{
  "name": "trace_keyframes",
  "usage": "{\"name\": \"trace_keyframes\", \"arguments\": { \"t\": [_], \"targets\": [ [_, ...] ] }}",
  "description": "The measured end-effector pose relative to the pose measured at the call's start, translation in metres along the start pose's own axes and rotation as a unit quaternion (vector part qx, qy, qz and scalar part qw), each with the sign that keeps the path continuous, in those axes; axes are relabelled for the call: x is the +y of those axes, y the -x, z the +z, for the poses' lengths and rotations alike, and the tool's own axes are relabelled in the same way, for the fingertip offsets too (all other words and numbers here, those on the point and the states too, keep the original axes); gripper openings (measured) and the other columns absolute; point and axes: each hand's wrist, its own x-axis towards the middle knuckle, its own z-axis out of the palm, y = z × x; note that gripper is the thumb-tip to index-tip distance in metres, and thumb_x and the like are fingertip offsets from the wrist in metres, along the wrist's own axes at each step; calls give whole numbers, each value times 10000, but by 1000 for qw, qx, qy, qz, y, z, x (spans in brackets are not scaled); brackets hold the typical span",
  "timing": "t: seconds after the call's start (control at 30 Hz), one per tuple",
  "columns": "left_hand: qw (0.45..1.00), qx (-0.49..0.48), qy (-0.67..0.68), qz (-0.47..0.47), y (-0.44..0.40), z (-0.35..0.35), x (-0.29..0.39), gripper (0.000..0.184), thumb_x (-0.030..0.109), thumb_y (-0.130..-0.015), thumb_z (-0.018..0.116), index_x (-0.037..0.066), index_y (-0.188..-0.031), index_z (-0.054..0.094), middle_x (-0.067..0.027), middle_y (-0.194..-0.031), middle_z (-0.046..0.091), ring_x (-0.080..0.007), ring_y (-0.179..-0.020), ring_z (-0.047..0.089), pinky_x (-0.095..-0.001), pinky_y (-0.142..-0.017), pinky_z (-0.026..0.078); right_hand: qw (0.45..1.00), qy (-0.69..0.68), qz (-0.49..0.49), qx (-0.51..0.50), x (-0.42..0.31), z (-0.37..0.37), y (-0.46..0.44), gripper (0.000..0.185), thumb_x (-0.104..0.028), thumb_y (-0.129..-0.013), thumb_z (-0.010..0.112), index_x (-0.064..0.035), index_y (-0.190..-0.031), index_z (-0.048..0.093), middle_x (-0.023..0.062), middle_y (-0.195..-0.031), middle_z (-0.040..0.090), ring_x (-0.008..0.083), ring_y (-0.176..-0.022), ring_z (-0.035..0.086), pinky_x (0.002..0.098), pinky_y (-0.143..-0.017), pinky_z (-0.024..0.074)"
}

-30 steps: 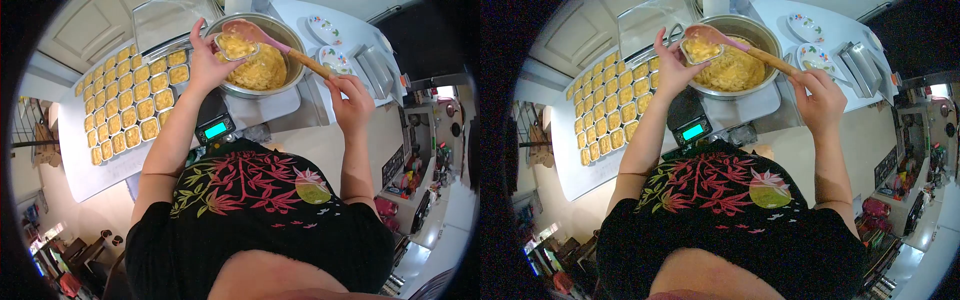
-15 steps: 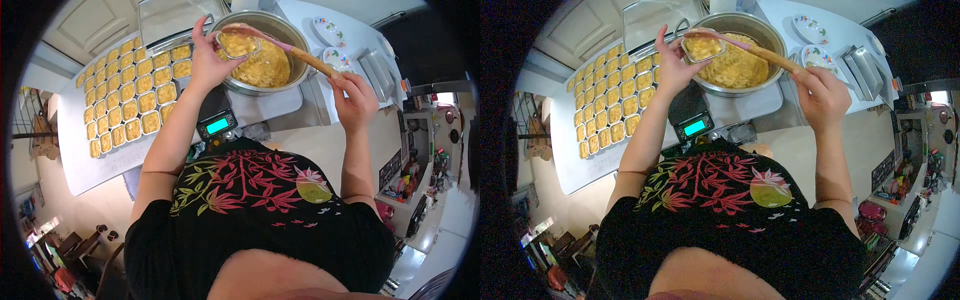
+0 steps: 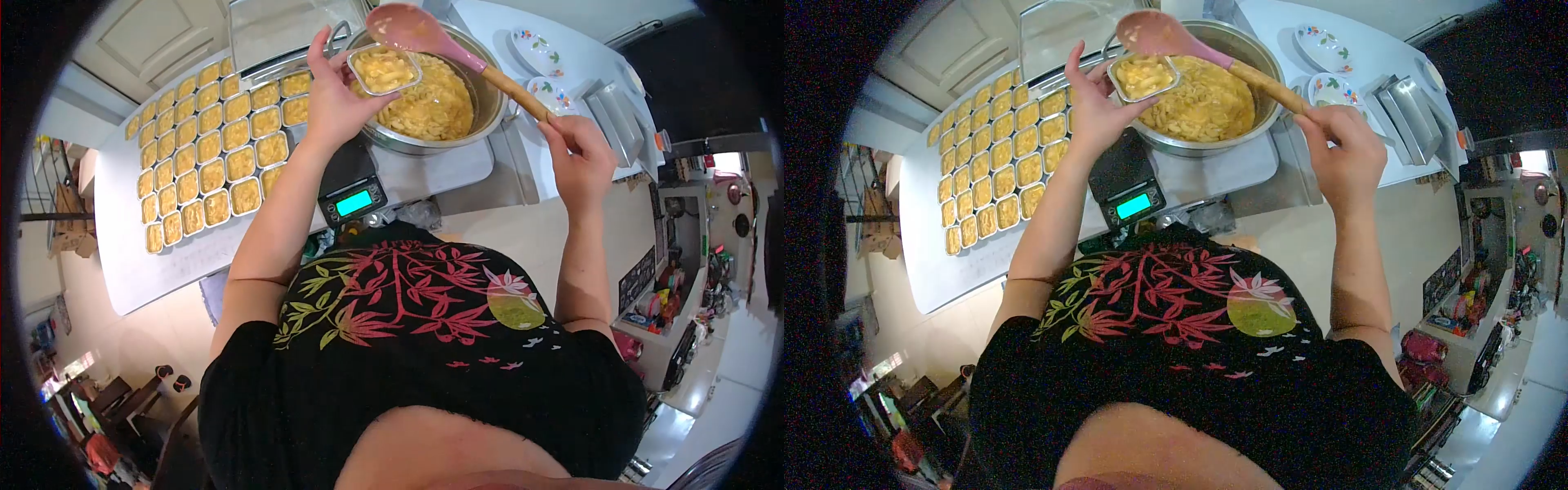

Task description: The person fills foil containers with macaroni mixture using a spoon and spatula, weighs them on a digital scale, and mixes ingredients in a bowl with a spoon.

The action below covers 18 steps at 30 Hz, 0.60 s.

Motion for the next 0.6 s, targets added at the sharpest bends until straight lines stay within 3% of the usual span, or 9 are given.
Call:
{"name": "trace_keyframes", "arguments": {
  "t": [0.1,0.23,0.33,0.5,0.6],
  "targets": [
    [1000,1,30,0,7,-9,3,1138,63,-627,862,74,-1406,33,-216,-1174,556,-256,-1021,622,-356,-888,518,982,-30,175,-59,-2,-1,3,146,-117,-809,739,-15,-900,686,41,-772,658,74,-607,570,232,-528,461],
    [997,23,68,-40,35,-42,-10,1124,14,-648,836,84,-1405,7,-215,-1184,544,-275,-1056,608,-380,-920,506,958,-80,265,-69,17,-3,9,179,-174,-832,715,-36,-944,690,21,-759,651,63,-583,532,208,-528,439],
    [994,17,93,-62,67,-62,-32,1127,-17,-652,820,90,-1407,-10,-215,-1180,548,-280,-1068,606,-382,-933,501,939,11,313,-142,27,-9,12,194,-200,-818,721,-56,-944,692,15,-731,639,69,-595,538,228,-530,439],
    [985,-34,33,-169,119,-56,-88,1130,-27,-630,819,77,-1420,18,-185,-1138,559,-262,-1029,621,-360,-901,511,931,98,280,-215,42,1,20,206,-247,-814,694,-91,-950,688,79,-715,648,193,-625,605,328,-583,466],
    [988,-42,-27,-144,126,-47,-104,1115,-15,-623,825,69,-1428,59,-178,-1125,563,-256,-1030,620,-346,-891,512,933,153,222,-239,42,12,17,213,-274,-823,671,-106,-954,684,110,-725,653,263,-660,624,371,-613,474]
  ]
}}
